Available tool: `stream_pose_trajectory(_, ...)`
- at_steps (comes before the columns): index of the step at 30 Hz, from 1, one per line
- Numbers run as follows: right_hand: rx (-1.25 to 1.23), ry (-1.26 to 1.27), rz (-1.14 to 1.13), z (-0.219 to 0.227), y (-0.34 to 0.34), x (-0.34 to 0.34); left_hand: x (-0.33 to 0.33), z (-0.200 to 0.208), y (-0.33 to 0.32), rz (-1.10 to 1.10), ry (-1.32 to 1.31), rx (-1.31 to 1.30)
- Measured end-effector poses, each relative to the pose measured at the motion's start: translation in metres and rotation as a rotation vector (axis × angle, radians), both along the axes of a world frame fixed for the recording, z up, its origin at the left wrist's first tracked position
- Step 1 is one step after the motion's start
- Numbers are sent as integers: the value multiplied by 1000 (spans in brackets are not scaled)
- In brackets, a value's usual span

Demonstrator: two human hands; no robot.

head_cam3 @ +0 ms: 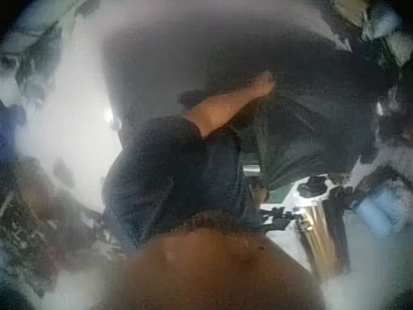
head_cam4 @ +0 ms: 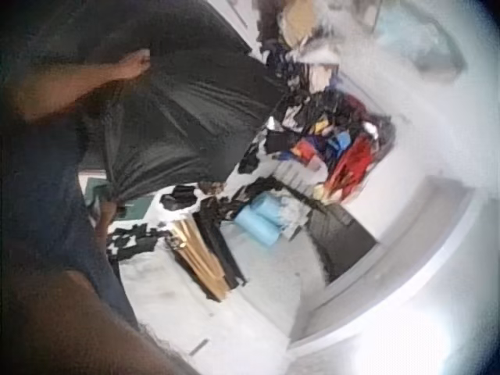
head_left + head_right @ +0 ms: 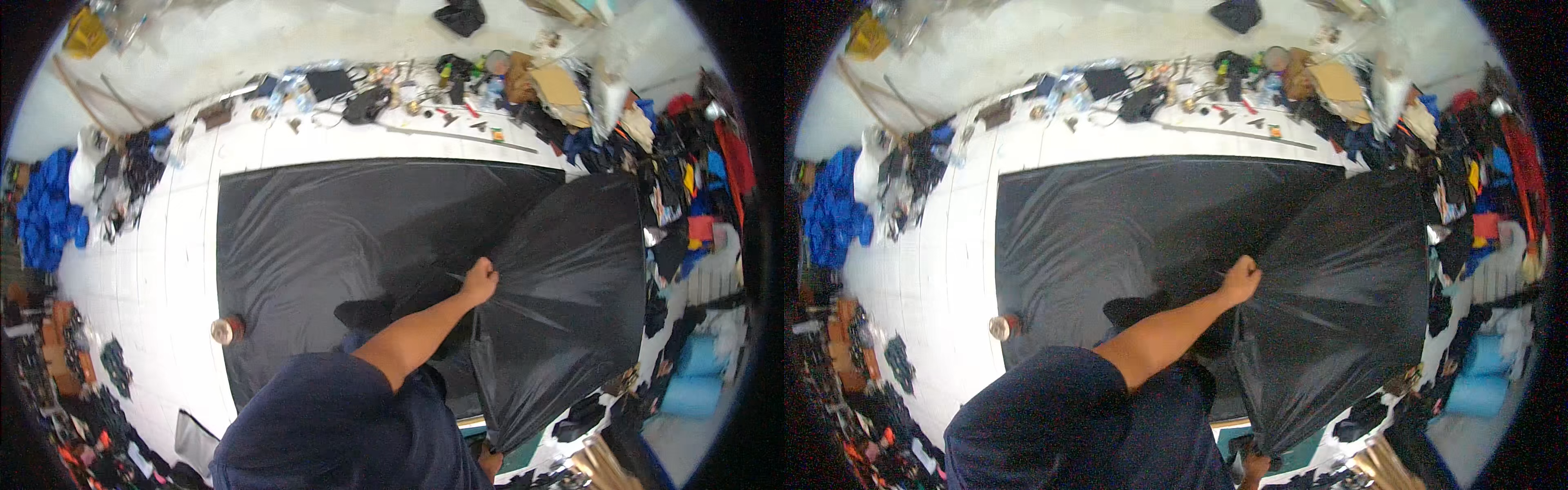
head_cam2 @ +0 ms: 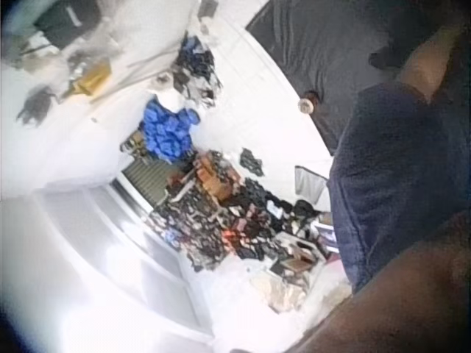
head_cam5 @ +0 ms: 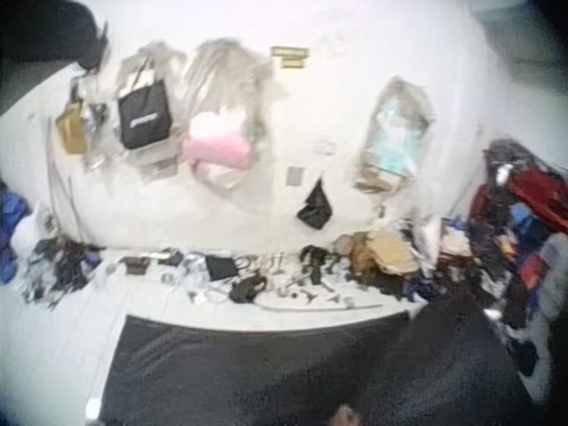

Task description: The person unfolds a large black fabric sheet on the floor, smooths it out, and uses a wooden stick to measure and align it. They then use scissors to cut the fabric along a straight line and fold the cut piece.

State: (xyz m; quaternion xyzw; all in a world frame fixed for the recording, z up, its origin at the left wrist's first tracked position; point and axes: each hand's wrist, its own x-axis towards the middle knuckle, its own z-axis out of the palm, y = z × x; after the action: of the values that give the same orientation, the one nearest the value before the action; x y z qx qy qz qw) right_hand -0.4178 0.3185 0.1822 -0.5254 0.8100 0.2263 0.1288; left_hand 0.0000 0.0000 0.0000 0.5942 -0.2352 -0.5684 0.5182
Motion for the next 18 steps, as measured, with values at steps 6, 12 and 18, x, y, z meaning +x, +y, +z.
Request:
stream_pose_trajectory(6, -270, -324, -94, -153, 25, 191, 166, -41, 5, -117, -104, -60)
stream_pose_trajectory(12, -360, -175, -256, -128, -11, 269, 211, -34, -4, -141, -141, -145)
stream_pose_trajectory(18, -297, -76, -354, -213, 151, 357, 310, -1, 94, -294, -218, -107)
